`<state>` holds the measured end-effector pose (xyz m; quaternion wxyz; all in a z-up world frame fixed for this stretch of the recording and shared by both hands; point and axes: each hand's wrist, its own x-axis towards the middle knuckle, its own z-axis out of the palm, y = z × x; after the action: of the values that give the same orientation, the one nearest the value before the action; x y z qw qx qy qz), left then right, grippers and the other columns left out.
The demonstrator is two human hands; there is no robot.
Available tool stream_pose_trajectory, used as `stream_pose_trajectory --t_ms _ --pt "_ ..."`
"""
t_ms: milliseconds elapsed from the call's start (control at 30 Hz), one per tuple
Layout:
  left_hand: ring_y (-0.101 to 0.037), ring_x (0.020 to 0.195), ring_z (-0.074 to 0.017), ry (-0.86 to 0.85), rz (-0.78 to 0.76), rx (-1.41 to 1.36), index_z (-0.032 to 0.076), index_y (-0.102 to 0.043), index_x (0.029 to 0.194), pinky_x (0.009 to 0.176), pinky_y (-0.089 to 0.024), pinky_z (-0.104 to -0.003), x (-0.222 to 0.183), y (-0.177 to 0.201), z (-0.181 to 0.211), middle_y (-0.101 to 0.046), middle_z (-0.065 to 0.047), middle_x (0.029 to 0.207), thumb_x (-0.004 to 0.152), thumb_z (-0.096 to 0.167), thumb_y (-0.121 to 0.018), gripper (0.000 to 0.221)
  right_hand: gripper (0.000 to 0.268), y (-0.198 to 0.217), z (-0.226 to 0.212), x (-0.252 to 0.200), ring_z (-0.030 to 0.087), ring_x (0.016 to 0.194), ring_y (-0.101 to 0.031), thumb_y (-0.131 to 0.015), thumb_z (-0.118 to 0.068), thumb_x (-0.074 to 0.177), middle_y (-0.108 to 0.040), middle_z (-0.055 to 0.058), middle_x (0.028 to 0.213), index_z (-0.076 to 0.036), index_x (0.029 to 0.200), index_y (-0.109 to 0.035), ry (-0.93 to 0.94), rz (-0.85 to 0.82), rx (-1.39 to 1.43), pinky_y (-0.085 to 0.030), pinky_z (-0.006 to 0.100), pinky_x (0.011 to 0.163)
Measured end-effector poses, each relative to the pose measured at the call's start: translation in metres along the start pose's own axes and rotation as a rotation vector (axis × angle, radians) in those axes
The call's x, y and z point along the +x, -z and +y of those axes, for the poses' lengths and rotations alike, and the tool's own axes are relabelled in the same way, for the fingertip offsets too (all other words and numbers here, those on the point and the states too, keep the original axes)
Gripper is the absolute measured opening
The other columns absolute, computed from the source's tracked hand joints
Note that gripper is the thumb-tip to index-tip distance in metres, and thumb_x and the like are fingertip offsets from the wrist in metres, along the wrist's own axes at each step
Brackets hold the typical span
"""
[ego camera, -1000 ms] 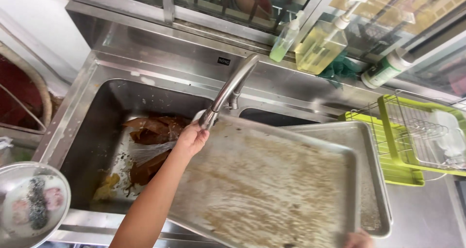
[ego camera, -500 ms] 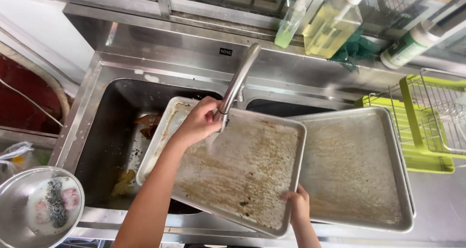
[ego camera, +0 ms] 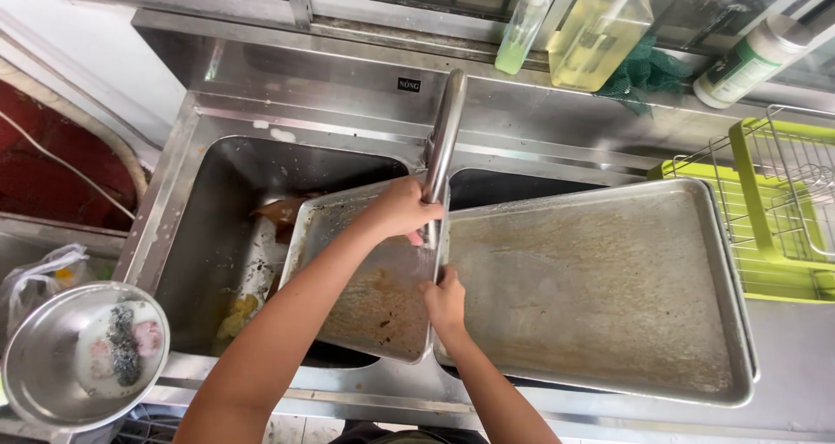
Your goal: Washing and scrubbing large metal baking trays in a commercial sink.
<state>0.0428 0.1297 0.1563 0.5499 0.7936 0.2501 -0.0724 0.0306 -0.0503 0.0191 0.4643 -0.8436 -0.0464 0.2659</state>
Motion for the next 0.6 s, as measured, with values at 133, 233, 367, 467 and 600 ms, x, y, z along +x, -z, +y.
stream_pose_trajectory --t_ms 133,233,367,467,600 --pt "-0.075 0.053 -0.0246 0.050 0.045 -0.070 0.001 -0.068 0.096 0.047 -0.061 -0.034 -0.020 0.014 -0.030 -0.067 -0.014 0.071 0.089 0.020 -0.063 0.021 0.029 -0.047 0.066 0.040 0.044 0.077 -0.069 -0.068 -0.011 0.080 -0.069 0.028 0.083 0.006 0.100 -0.054 0.147 -0.056 -0.141 -0.054 0.050 0.071" --pt "-0.075 0.054 -0.0279 0.051 0.122 -0.085 -0.005 -0.074 0.091 0.047 -0.060 -0.036 -0.027 0.014 -0.039 -0.066 -0.018 0.070 0.090 0.019 -0.061 0.028 0.027 -0.069 0.079 0.049 0.052 0.083 -0.065 -0.062 -0.007 0.084 -0.067 0.032 0.086 0.008 0.103 -0.050 0.319 -0.059 -0.251 -0.051 0.056 0.074" --pt "-0.076 0.061 -0.0258 0.002 0.176 -0.116 -0.005 -0.073 0.091 0.052 -0.061 -0.035 -0.009 0.008 -0.052 -0.071 -0.019 0.072 0.092 0.021 -0.062 0.028 0.036 -0.079 0.074 0.070 0.055 0.096 -0.060 -0.060 -0.001 0.079 -0.060 0.035 0.104 0.012 0.111 -0.050 0.593 0.066 -0.415 -0.048 0.057 0.084" --pt "-0.077 0.067 -0.0260 -0.104 0.206 -0.213 -0.006 -0.073 0.089 0.056 -0.062 -0.035 0.006 0.005 -0.056 -0.073 -0.019 0.075 0.092 0.019 -0.065 0.026 0.036 -0.080 0.056 0.108 0.052 0.101 -0.060 -0.064 -0.002 0.082 -0.059 0.034 0.115 0.012 0.113 -0.055 0.766 0.156 -0.431 -0.049 0.056 0.088" --pt "-0.075 0.063 -0.0295 -0.279 0.468 0.172 -0.006 -0.074 0.085 0.059 -0.057 -0.037 0.021 0.008 -0.068 -0.070 -0.022 0.073 0.094 0.020 -0.069 0.028 0.019 -0.067 -0.007 0.141 0.036 0.091 -0.070 -0.065 -0.005 0.092 -0.069 0.026 0.111 0.004 0.109 -0.068 0.638 0.263 0.069 -0.057 0.046 0.082"
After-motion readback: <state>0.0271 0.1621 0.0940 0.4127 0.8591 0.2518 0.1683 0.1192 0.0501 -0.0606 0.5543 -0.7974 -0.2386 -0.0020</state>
